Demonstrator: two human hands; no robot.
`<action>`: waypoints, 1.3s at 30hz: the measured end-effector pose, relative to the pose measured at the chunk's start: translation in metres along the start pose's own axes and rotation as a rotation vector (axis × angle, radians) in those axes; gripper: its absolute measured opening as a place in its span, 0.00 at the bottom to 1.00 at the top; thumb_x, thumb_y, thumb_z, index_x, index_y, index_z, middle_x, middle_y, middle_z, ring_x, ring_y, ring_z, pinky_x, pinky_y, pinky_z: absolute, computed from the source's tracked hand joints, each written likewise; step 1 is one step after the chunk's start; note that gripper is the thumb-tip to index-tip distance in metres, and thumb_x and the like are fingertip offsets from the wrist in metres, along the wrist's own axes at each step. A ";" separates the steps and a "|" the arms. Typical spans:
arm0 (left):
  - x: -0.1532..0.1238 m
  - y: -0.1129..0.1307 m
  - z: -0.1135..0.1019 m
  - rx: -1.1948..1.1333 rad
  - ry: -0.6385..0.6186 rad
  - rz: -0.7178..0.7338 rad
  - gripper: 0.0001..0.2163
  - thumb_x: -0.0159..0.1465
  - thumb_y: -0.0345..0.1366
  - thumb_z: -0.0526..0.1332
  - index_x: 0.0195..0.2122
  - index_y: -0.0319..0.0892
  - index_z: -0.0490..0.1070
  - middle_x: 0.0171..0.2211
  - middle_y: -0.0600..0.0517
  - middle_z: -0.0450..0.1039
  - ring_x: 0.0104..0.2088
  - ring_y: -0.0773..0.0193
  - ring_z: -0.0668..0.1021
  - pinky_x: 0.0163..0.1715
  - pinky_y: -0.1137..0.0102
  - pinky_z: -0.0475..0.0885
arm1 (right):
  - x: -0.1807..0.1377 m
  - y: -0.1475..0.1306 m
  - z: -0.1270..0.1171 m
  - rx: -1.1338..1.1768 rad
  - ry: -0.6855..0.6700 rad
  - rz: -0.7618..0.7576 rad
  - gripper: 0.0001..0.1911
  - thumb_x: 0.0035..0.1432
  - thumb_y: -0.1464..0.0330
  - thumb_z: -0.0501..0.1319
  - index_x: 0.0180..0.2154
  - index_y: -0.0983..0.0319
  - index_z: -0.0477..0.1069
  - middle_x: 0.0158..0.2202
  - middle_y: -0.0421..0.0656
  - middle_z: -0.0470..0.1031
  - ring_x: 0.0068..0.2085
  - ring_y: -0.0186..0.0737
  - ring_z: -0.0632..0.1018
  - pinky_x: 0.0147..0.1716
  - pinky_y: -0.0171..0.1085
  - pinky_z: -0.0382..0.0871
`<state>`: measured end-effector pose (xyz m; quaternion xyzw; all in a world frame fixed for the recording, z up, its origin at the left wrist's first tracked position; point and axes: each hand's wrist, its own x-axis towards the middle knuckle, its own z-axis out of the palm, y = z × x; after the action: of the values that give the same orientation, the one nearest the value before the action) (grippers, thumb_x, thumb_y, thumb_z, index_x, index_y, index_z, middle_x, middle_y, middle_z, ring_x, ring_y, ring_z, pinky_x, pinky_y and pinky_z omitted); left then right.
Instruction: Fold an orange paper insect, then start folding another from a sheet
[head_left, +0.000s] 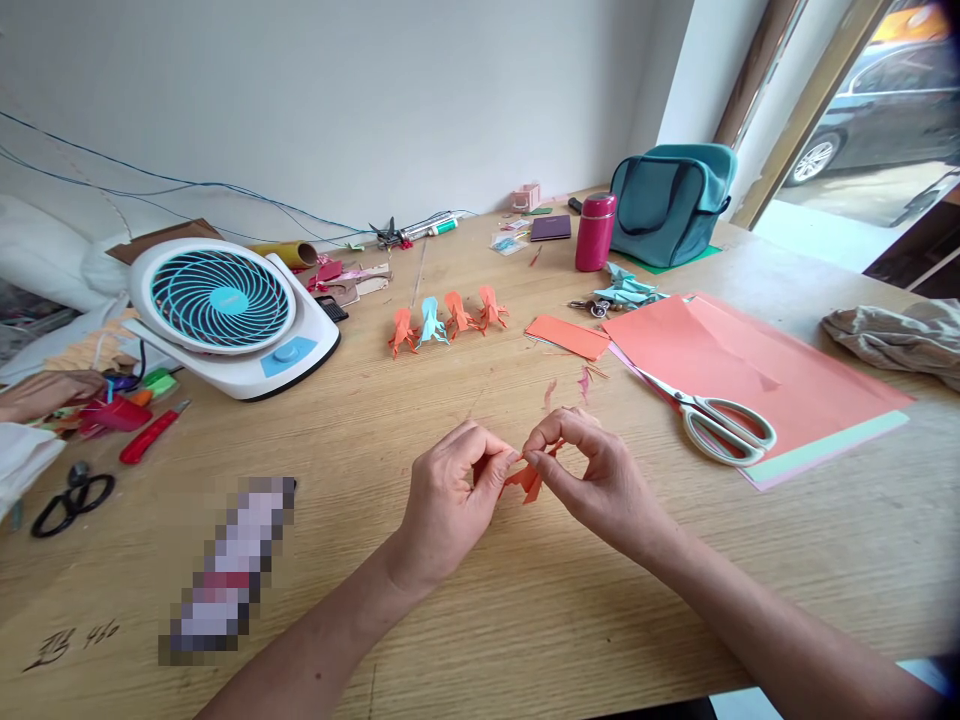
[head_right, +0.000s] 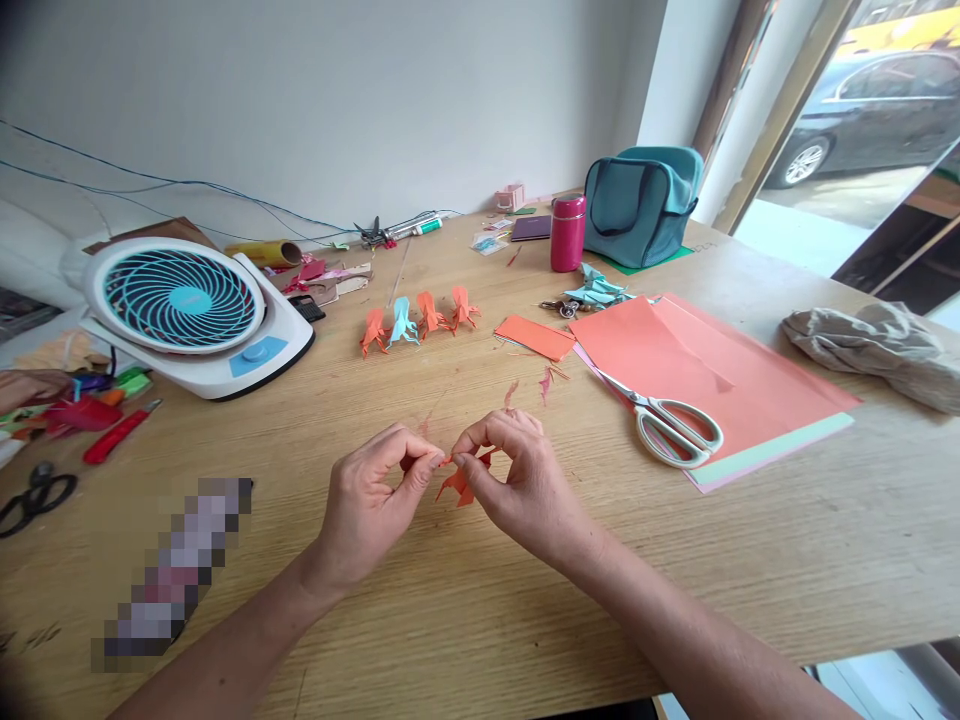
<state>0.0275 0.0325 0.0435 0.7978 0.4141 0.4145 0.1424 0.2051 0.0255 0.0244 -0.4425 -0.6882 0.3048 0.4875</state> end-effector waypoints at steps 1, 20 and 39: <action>0.000 0.000 0.000 0.003 -0.001 -0.014 0.11 0.67 0.29 0.60 0.25 0.40 0.69 0.23 0.56 0.68 0.25 0.71 0.70 0.28 0.74 0.64 | 0.000 0.000 0.000 0.004 -0.004 0.008 0.07 0.61 0.72 0.61 0.30 0.59 0.72 0.29 0.38 0.75 0.35 0.39 0.74 0.43 0.43 0.63; -0.001 -0.011 0.017 -1.363 -0.332 -1.013 0.16 0.56 0.48 0.72 0.33 0.39 0.76 0.25 0.55 0.70 0.24 0.73 0.71 0.22 0.78 0.67 | -0.009 0.010 0.000 -0.500 0.306 -0.664 0.11 0.60 0.78 0.63 0.38 0.55 0.75 0.33 0.34 0.82 0.35 0.37 0.75 0.63 0.53 0.48; 0.017 -0.014 -0.007 -0.839 -0.216 -0.666 0.10 0.60 0.40 0.67 0.36 0.39 0.82 0.28 0.53 0.75 0.29 0.70 0.70 0.33 0.74 0.66 | 0.007 0.017 -0.015 0.239 0.099 0.123 0.09 0.65 0.60 0.61 0.35 0.58 0.74 0.34 0.42 0.75 0.38 0.41 0.74 0.40 0.41 0.66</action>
<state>0.0193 0.0533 0.0493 0.5363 0.4263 0.3925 0.6136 0.2237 0.0391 0.0182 -0.4373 -0.5936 0.3917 0.5504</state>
